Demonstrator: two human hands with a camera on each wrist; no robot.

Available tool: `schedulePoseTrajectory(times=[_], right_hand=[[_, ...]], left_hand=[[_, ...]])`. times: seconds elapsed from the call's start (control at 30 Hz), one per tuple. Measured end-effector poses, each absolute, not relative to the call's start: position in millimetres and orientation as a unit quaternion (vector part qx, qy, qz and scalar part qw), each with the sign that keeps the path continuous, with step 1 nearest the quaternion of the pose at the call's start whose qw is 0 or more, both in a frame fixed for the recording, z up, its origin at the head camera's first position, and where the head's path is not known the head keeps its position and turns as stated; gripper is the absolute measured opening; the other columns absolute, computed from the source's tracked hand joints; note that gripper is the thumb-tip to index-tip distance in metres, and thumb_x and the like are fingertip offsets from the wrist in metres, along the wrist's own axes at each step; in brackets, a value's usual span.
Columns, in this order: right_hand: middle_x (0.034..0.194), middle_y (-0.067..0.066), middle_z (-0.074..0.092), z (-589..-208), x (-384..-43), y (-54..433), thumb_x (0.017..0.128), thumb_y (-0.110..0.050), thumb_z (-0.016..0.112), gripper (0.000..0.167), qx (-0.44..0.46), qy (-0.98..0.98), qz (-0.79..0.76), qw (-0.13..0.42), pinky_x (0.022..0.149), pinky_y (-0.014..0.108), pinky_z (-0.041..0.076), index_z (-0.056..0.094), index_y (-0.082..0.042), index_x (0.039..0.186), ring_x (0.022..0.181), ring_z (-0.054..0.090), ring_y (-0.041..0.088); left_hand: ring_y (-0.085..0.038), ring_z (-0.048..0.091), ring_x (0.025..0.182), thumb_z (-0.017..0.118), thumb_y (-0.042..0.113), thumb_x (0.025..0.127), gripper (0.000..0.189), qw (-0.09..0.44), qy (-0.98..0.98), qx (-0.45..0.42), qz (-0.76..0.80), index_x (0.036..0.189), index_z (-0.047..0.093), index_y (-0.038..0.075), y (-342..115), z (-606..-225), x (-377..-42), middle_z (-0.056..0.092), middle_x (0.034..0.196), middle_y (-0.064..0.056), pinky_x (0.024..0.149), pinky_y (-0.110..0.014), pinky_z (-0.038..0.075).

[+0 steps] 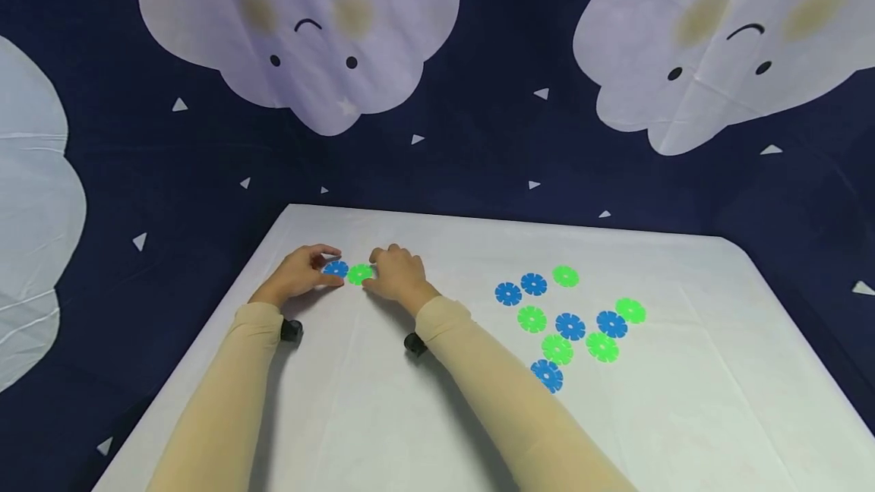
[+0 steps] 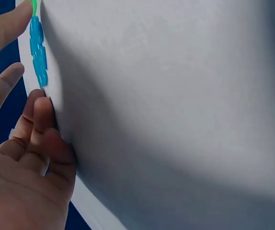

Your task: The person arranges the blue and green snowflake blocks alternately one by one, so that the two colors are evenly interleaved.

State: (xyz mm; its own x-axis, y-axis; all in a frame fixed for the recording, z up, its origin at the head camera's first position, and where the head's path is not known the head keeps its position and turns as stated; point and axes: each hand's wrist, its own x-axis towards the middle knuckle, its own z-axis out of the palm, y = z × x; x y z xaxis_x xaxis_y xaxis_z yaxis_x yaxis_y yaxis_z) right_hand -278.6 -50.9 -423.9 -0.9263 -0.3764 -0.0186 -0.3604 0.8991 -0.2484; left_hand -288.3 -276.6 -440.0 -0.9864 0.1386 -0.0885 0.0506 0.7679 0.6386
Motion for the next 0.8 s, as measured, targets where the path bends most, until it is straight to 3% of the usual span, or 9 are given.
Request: schedulePoseTrajectory(times=[0.1,0.27,0.4,0.6,0.8], right_hand=[[0.140,0.008,0.069,-418.6,-282.4,-40.3,0.101,-0.049,0.074,0.052,-0.193,0.971,-0.130,0.046,0.106,0.047,0.056,0.067,-0.022,0.146,0.126,0.068,0.028],[0.146,0.009,0.066,-408.8,-286.6,-21.3,0.103,-0.046,0.071,0.049,-0.195,0.968,-0.140,0.067,0.113,0.051,0.053,0.066,-0.023,0.146,0.133,0.065,0.030],[0.147,0.008,0.065,-403.7,-289.3,-6.5,0.103,-0.044,0.071,0.047,-0.198,0.965,-0.151,0.080,0.116,0.054,0.050,0.067,-0.022,0.144,0.137,0.063,0.029],[0.138,0.006,0.071,-397.0,-293.0,14.0,0.103,-0.040,0.072,0.045,-0.216,0.957,-0.170,0.093,0.113,0.053,0.053,0.068,-0.018,0.142,0.129,0.066,0.024],[0.137,0.012,0.073,-385.9,-297.0,41.7,0.102,-0.036,0.075,0.045,-0.227,0.947,-0.195,0.113,0.111,0.053,0.054,0.069,-0.015,0.140,0.127,0.068,0.030]], left_hand=[[-0.040,0.059,0.121,0.089,0.023,0.087,0.064,0.066,0.940,0.055,0.331,0.143,0.066,0.005,-270.3,-437.8,-289.6,0.064,0.135,-0.026,0.111,-0.058,0.049],[-0.046,0.058,0.134,0.090,0.024,0.087,0.061,0.067,0.943,0.069,0.319,0.141,0.068,0.005,-256.0,-430.3,-291.8,0.063,0.142,-0.026,0.119,-0.063,0.044],[-0.045,0.060,0.135,0.091,0.025,0.087,0.063,0.079,0.942,0.097,0.312,0.142,0.068,0.005,-245.7,-425.0,-294.1,0.065,0.142,-0.024,0.119,-0.061,0.045],[-0.041,0.062,0.130,0.090,0.024,0.087,0.059,0.094,0.942,0.123,0.297,0.140,0.070,0.006,-236.6,-423.7,-296.7,0.068,0.138,-0.021,0.116,-0.059,0.048],[-0.039,0.063,0.128,0.091,0.023,0.086,0.052,0.092,0.946,0.122,0.286,0.132,0.076,0.007,-231.9,-426.4,-296.5,0.070,0.135,-0.018,0.114,-0.058,0.048]])
